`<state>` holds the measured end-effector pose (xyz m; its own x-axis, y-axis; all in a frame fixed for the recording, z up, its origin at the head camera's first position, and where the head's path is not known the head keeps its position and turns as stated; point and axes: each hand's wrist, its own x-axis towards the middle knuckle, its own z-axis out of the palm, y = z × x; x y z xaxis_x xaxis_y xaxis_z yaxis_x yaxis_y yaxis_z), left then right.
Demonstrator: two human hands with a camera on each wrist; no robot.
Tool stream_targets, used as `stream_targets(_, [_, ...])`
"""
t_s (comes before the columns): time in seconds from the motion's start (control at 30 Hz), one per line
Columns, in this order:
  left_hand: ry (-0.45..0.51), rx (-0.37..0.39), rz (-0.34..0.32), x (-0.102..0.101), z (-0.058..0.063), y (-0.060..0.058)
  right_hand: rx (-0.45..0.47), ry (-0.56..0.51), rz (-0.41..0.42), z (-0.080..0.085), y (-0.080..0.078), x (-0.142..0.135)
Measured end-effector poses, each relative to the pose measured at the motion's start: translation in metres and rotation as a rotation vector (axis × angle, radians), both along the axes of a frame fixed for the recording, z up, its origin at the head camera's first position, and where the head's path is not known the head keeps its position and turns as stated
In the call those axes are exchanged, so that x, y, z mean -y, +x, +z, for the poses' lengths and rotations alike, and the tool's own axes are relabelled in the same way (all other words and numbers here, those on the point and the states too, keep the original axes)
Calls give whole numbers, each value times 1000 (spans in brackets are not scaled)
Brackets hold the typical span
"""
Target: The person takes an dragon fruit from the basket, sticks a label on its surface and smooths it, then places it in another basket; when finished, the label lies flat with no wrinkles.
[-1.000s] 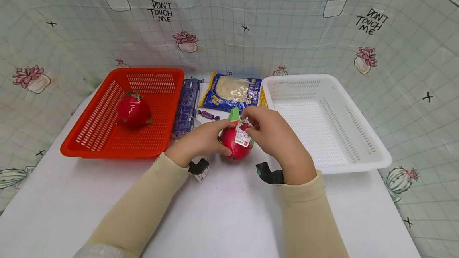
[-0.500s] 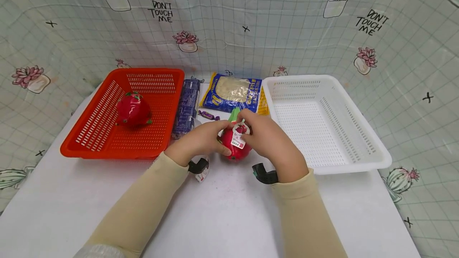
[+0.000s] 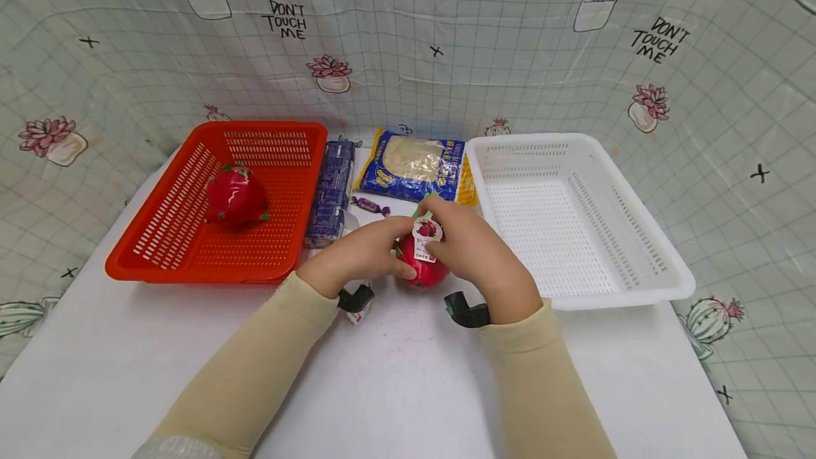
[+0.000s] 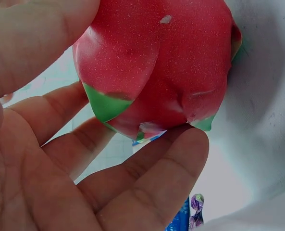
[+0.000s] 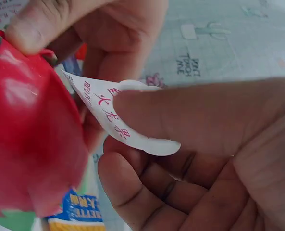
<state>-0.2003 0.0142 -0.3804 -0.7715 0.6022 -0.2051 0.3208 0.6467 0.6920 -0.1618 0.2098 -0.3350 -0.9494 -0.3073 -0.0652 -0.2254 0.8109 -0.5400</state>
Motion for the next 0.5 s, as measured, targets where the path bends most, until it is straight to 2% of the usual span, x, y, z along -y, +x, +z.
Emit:
stream_targets(0.27, [24,17,3,2,-1,-4,48,-10,42,-12,-5,7])
stream_targets(0.5, [5,26,3,0,-1,-4,54,10,29,-15,-5,10])
